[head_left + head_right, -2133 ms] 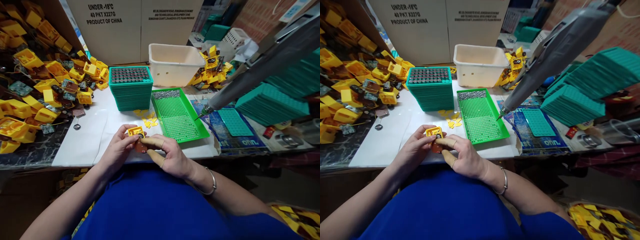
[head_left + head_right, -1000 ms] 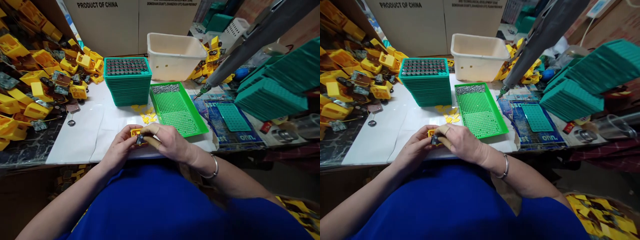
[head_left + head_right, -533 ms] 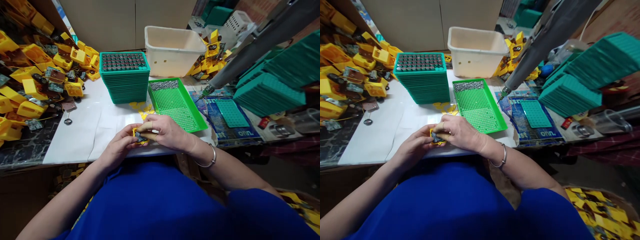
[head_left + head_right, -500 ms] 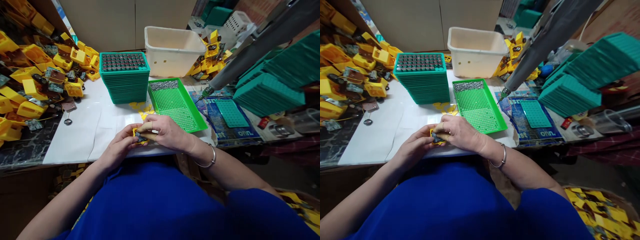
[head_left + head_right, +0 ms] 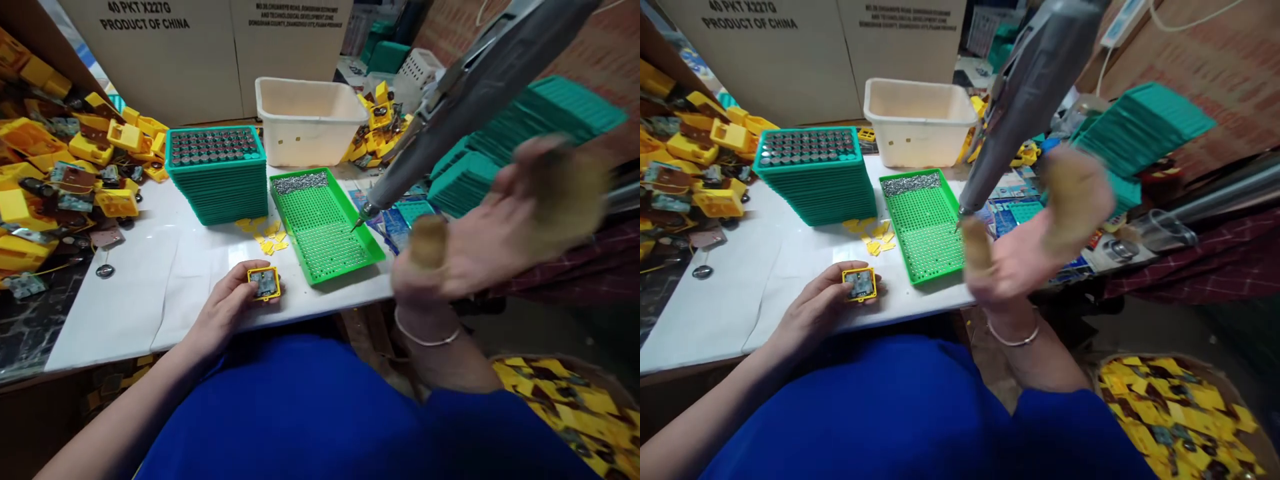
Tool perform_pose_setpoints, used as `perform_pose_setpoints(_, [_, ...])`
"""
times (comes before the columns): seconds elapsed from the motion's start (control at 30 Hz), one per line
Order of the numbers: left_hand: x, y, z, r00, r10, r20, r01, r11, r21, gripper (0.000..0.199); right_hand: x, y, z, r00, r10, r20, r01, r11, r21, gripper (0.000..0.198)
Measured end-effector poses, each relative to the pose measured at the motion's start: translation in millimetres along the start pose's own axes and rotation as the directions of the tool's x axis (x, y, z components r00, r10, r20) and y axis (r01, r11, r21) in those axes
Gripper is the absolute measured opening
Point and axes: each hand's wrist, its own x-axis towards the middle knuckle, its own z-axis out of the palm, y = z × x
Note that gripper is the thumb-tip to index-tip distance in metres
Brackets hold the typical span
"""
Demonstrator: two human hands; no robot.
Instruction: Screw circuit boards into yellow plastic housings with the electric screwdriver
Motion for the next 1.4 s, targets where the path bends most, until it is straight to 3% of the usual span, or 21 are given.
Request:
perform_pose_setpoints(0.07, [7.0, -0.3, 4.8, 0.998, -0.056, 0.022, 0.058, 0.994, -0.093, 0.034, 20.2, 8.2, -19.8, 0.971, -0.104, -0.213, 0.131, 0.984, 0.119, 0.024])
perform_pose_setpoints(0.1, [10.5, 0.0, 8.0, 0.997, -0.073, 0.022, 0.075, 0.99, -0.122, 0.034, 31.3, 13.7, -25.2, 0.962, -0.126, -0.242, 0.176, 0.965, 0.196, 0.026])
perform_pose_setpoints(0.13, [13.9, 0.3, 11.5, 0.996, -0.086, 0.018, 0.088, 0.986, -0.141, 0.034, 41.9, 19.2, -27.5, 0.969, -0.107, -0.221, 0.167, 0.947, 0.276, 0.029])
perform_pose_setpoints(0.2, [19.7, 1.2, 18.3, 0.994, -0.105, -0.003, 0.104, 0.982, -0.158, 0.033, 58.9, 28.0, -23.4, 0.998, -0.045, -0.041, 0.058, 0.919, 0.39, 0.036])
perform_pose_setpoints(0.27, [23.7, 1.9, 23.2, 0.992, -0.124, -0.028, 0.117, 0.979, -0.166, 0.034, 68.9, 32.1, -10.1, 0.994, -0.012, 0.107, -0.035, 0.902, 0.43, 0.038])
perform_pose_setpoints(0.43, [26.2, 2.2, 25.9, 0.985, -0.158, -0.066, 0.144, 0.972, -0.184, 0.036, 78.1, 34.2, 36.4, 0.996, 0.02, 0.09, -0.061, 0.874, 0.483, 0.04])
perform_pose_setpoints(0.57, [24.2, 0.8, 22.7, 0.988, -0.145, -0.052, 0.133, 0.972, -0.191, 0.033, 88.7, 46.5, 51.6, 0.999, 0.036, -0.003, -0.032, 0.928, 0.37, 0.048])
perform_pose_setpoints(0.73, [23.0, -0.6, 18.8, 0.985, -0.166, -0.036, 0.156, 0.97, -0.185, 0.032, 104.2, 69.9, 44.5, 0.985, 0.102, -0.139, -0.065, 0.966, 0.249, 0.056])
perform_pose_setpoints(0.97, [23.7, -0.3, 19.9, 0.983, -0.182, -0.026, 0.174, 0.967, -0.184, 0.033, 106.0, 87.8, 44.9, 0.989, 0.129, -0.077, -0.124, 0.99, 0.067, 0.073])
perform_pose_setpoints(1.17, [23.5, 0.5, 20.2, 0.983, -0.18, -0.027, 0.172, 0.968, -0.184, 0.034, 103.6, 88.0, 46.4, 0.983, 0.123, -0.135, -0.116, 0.991, 0.061, 0.063])
perform_pose_setpoints(1.4, [22.9, -0.5, 20.0, 0.986, -0.167, -0.023, 0.16, 0.969, -0.186, 0.034, 103.1, 91.1, 47.1, 0.983, 0.124, -0.137, -0.113, 0.99, 0.084, 0.066])
